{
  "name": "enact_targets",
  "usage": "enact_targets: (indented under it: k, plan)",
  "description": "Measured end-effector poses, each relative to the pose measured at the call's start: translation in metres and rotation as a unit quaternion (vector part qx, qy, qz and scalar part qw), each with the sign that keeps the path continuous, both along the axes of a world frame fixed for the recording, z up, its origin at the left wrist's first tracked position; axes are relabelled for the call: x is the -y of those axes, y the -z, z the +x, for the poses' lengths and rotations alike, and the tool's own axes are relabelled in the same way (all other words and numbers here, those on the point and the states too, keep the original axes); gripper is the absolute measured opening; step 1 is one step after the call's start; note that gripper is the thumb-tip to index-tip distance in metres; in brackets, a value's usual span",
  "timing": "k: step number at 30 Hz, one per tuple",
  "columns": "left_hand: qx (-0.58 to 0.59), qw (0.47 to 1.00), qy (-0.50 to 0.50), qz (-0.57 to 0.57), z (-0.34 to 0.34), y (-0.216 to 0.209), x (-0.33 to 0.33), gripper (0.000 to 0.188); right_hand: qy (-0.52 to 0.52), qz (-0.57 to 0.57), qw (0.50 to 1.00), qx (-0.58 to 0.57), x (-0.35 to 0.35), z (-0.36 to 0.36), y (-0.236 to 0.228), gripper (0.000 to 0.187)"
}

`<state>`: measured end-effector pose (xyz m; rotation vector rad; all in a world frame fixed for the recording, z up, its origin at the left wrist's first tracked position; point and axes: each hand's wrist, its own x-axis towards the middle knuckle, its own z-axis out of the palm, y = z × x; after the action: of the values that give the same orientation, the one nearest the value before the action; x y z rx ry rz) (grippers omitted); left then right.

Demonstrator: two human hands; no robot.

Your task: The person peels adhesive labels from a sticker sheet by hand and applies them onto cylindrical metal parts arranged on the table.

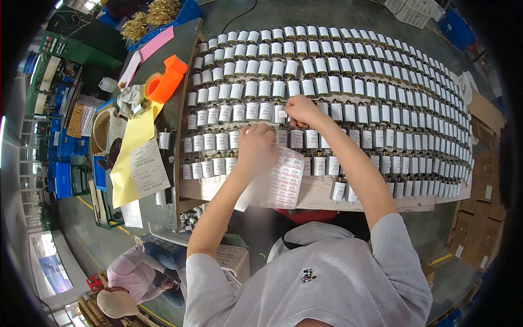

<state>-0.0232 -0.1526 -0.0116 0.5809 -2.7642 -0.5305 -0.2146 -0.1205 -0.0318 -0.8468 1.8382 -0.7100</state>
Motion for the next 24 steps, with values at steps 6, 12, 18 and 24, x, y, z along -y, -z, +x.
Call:
enact_targets:
  k: [6, 12, 18, 24]
  plan:
    - [0.012, 0.996, 0.014, -0.091, -0.008, 0.005, -0.003, 0.011, 0.013, -0.015, 1.000, -0.016, 0.003, 0.000, 0.007, 0.021]
    - [0.080, 0.986, 0.030, -0.142, -0.018, 0.009, -0.005, 0.011, -0.001, 0.017, 0.996, -0.088, 0.001, 0.004, -0.003, 0.023]
    - [0.087, 0.981, 0.063, -0.161, -0.029, 0.016, -0.006, 0.025, 0.025, -0.032, 0.982, -0.183, -0.007, 0.011, 0.000, 0.020]
    - [0.153, 0.963, 0.077, -0.206, -0.041, -0.001, -0.010, 0.027, 0.182, -0.122, 0.923, -0.317, -0.034, 0.002, -0.007, 0.030]
